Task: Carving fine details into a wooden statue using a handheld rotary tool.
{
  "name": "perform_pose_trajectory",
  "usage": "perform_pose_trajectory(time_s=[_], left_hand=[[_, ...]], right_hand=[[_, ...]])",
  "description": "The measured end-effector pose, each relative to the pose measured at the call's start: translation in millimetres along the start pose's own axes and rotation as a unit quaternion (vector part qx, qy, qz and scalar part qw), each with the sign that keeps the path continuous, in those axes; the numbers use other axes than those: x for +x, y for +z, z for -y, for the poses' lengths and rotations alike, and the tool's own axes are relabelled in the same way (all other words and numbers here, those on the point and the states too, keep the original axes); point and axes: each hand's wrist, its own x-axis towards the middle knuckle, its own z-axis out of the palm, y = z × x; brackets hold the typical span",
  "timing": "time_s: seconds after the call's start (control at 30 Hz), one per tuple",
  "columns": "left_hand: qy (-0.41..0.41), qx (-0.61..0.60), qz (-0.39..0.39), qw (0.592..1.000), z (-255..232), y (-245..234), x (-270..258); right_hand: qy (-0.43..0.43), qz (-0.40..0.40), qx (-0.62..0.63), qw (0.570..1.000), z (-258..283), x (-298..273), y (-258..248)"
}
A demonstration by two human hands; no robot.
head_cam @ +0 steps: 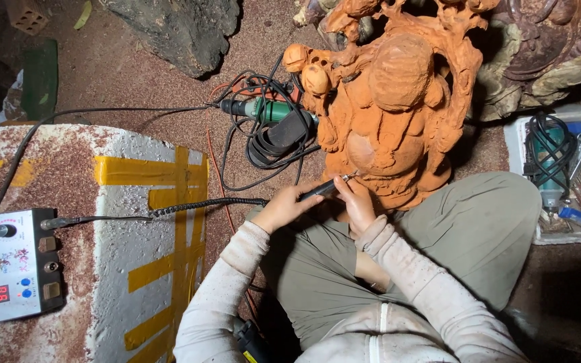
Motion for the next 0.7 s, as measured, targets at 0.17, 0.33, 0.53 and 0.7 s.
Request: perform_pose_trajectory(time_s=[0.17,0.33,0.53,0.7], left_hand=[[0.024,-0.015,-0.016,0.999,23,14,6],[0.042,-0.015,-0.028,0.999,35,21,12],[0.082,-0.091,-0.072,0.99,50,41,13],[0.076,-0.089,-0.124,0.985,61,61,12]], right_hand=[[-0.022,-0.026,-0.035,0.999,13,-9,3],[-0.031,-0.031,-0.073,0.996,-9,4,-5],[-0.059,-0.059,-0.16,0.983,-44,26,-20],[-0.073,-0.06,-0.249,0.964,-39,25,-18]])
